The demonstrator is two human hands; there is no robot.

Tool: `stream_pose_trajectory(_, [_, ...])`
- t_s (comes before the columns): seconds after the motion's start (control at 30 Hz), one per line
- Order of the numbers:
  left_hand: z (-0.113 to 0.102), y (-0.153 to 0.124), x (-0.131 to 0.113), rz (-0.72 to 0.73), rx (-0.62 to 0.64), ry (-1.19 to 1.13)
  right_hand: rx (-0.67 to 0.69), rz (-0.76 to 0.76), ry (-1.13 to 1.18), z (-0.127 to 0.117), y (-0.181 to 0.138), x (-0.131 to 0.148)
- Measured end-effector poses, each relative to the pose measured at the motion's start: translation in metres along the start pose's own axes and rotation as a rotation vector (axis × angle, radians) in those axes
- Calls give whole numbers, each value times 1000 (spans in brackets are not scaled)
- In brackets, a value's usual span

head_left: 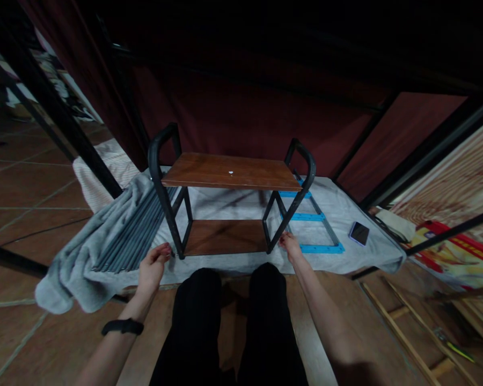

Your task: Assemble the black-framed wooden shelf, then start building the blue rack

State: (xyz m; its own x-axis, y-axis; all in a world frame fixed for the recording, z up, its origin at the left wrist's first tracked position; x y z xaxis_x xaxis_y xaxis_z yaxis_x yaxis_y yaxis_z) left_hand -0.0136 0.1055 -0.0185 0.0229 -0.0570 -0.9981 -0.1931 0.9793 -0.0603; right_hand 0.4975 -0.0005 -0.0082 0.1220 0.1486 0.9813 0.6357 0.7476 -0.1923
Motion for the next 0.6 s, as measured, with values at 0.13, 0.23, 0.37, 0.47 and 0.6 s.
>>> stream_pose_trajectory(0.13, [6,-3,13,-43,12,32,-1,10,-48,-1,-5,-29])
stream_pose_trajectory(0.23, [9,-6,18,-68,8,40,-13,-22,-91,-2,-12,-41])
stream_pose_trajectory(0.37, [13,-5,21,-144,22,31,-11,-92,-155,-4,-23,-42])
stream_pose_trajectory(0.47, [17,-4,18,-168,33,39,17,-184,-275,-2,-31,-35])
stream_pose_trajectory(0.6, [21,-2,15,-189,42,57,48,-243,-371,2,-35,-34])
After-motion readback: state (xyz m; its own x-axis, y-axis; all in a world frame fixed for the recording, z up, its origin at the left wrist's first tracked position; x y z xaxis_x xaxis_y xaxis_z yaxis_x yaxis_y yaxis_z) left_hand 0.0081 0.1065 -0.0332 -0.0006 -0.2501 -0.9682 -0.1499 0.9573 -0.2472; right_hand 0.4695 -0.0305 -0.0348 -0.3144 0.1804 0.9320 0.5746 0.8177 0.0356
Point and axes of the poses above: each hand's wrist, its own y-axis towards the middle knuckle, its own z-axis out of the palm, x = y × z, the point moved 7 cm from there along y, towards the middle knuckle
